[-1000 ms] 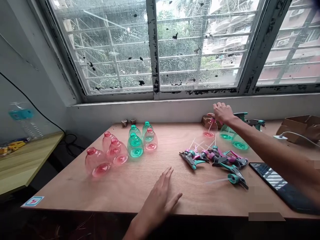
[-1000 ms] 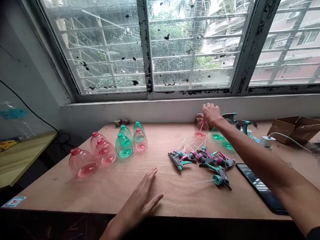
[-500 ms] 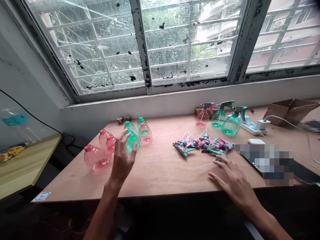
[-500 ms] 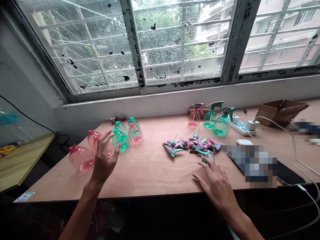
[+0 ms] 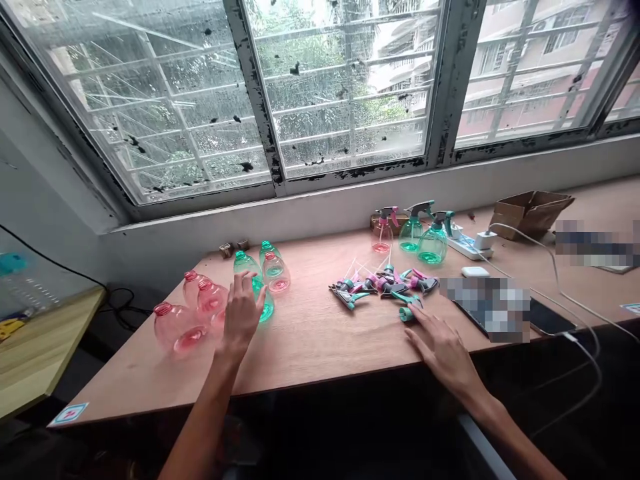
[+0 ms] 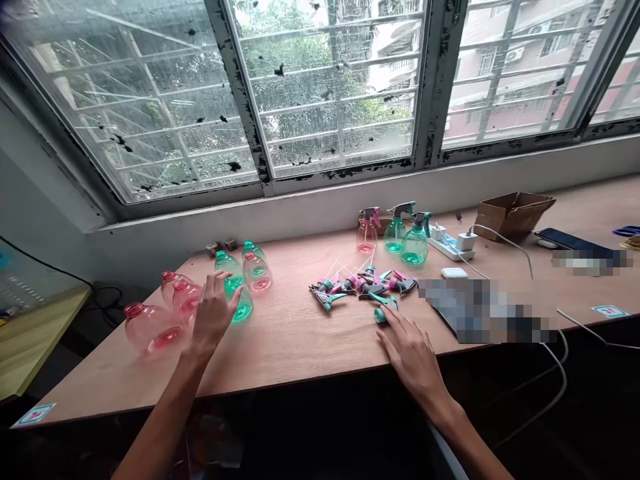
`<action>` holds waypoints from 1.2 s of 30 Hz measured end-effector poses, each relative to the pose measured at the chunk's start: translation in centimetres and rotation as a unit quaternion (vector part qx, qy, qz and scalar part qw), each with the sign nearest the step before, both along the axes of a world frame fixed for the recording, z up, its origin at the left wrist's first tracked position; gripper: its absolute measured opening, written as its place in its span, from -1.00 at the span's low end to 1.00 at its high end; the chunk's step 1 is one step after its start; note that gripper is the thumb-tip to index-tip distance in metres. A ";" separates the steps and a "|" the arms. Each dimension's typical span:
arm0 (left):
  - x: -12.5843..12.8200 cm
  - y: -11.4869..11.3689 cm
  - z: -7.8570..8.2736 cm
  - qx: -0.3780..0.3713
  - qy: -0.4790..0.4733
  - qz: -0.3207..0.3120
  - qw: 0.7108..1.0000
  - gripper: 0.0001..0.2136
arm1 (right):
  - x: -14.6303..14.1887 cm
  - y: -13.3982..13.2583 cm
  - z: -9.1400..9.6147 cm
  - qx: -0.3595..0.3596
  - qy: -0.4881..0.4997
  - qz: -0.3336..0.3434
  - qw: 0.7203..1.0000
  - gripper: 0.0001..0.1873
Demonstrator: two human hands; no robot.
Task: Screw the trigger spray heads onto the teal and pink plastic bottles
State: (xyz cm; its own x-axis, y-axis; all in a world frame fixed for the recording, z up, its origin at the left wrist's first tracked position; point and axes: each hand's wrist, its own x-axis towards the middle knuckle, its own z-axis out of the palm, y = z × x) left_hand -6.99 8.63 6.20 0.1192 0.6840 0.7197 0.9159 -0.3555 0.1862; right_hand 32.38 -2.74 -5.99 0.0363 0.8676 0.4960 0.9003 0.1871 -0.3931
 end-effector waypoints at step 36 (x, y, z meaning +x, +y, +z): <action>3.4 -9.4 -7.6 -0.168 -0.101 -0.193 0.961 -0.27 | -5.3 1.9 7.1 -0.104 0.193 0.253 0.942 -0.76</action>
